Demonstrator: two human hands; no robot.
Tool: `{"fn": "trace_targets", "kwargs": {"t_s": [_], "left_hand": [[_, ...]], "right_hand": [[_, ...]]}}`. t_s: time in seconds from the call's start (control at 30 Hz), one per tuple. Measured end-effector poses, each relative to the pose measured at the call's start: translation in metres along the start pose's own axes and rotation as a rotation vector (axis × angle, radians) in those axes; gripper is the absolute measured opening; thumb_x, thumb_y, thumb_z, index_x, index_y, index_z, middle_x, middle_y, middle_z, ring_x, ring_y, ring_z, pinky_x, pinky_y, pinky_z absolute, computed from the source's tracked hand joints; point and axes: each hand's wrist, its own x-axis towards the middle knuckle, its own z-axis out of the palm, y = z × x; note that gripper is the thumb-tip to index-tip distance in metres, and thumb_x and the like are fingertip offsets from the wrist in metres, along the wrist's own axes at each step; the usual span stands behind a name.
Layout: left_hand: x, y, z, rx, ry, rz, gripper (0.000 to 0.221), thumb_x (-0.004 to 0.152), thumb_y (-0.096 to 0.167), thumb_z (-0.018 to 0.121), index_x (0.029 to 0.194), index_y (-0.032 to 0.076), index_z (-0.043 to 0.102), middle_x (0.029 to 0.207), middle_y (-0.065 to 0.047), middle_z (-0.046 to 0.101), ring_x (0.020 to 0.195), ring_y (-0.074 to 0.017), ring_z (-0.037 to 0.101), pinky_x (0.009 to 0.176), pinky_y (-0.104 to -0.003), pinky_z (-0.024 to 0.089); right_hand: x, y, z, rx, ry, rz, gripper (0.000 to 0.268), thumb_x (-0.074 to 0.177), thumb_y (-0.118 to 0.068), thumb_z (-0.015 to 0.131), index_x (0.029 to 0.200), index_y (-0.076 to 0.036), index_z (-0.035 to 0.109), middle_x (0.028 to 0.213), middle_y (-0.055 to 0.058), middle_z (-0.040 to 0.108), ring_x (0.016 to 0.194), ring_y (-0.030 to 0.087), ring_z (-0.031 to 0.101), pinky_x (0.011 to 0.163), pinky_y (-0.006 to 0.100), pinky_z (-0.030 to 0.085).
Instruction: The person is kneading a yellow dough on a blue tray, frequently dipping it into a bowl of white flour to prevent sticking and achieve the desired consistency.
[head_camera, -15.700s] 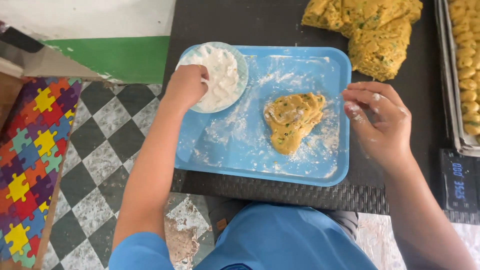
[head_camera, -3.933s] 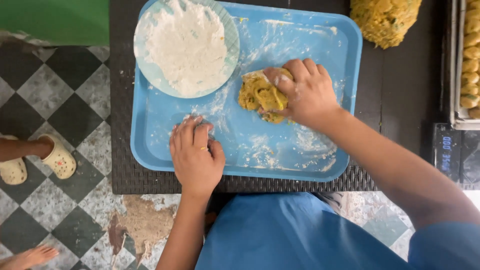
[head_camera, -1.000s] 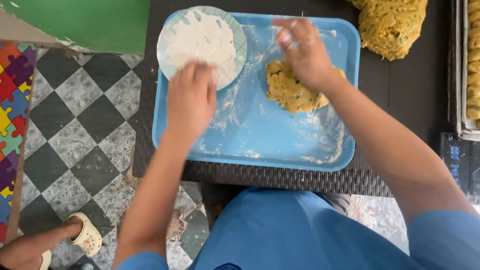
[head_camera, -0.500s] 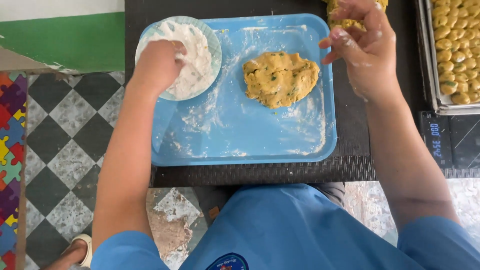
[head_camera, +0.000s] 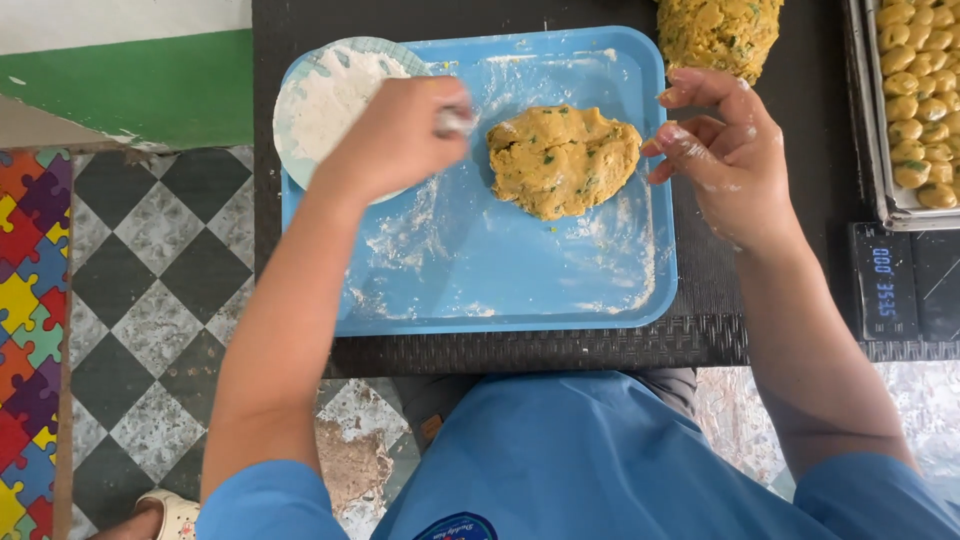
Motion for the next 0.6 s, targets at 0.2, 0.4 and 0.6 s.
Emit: {"fn": "trace_targets", "kwargs": {"t_s": [0.2,0.4,0.6], "left_hand": [[0.046,0.034,0.044,0.103,0.023,0.286,0.021,0.086,-0.009,0.055,0.097,0.008,0.061,0.089,-0.010,0.069,0.059,-0.0213,0.058,0.047,-0.037,0.037],[0.081,0.032,0.067,0.345,0.075,0.335,0.040,0.079,-0.023,0.057,0.105,0.003,0.074,0.097,-0.013,0.064,0.074,-0.0307,0.063,0.056,-0.044,0.048],[0.075,0.067,0.061,0.189,-0.145,0.200,0.024,0.092,-0.011,0.059,0.090,0.009,0.072,0.086,0.001,0.078,0.076,-0.0101,0.076,0.066,-0.026,0.058]], "right_hand": [[-0.002,-0.011,0.012,-0.019,-0.009,-0.017,0.040,0.110,0.004,0.059,0.148,-0.004,0.050,0.131,0.013,0.052,0.096,0.024,0.067,0.075,0.032,0.063],[-0.007,-0.012,0.011,-0.052,0.012,-0.022,0.038,0.109,0.006,0.060,0.145,-0.003,0.052,0.133,0.013,0.054,0.098,0.022,0.065,0.076,0.032,0.063],[-0.007,-0.007,0.017,-0.083,0.020,0.011,0.037,0.108,0.004,0.060,0.144,-0.005,0.054,0.130,0.015,0.055,0.094,0.017,0.063,0.077,0.031,0.064]]}}
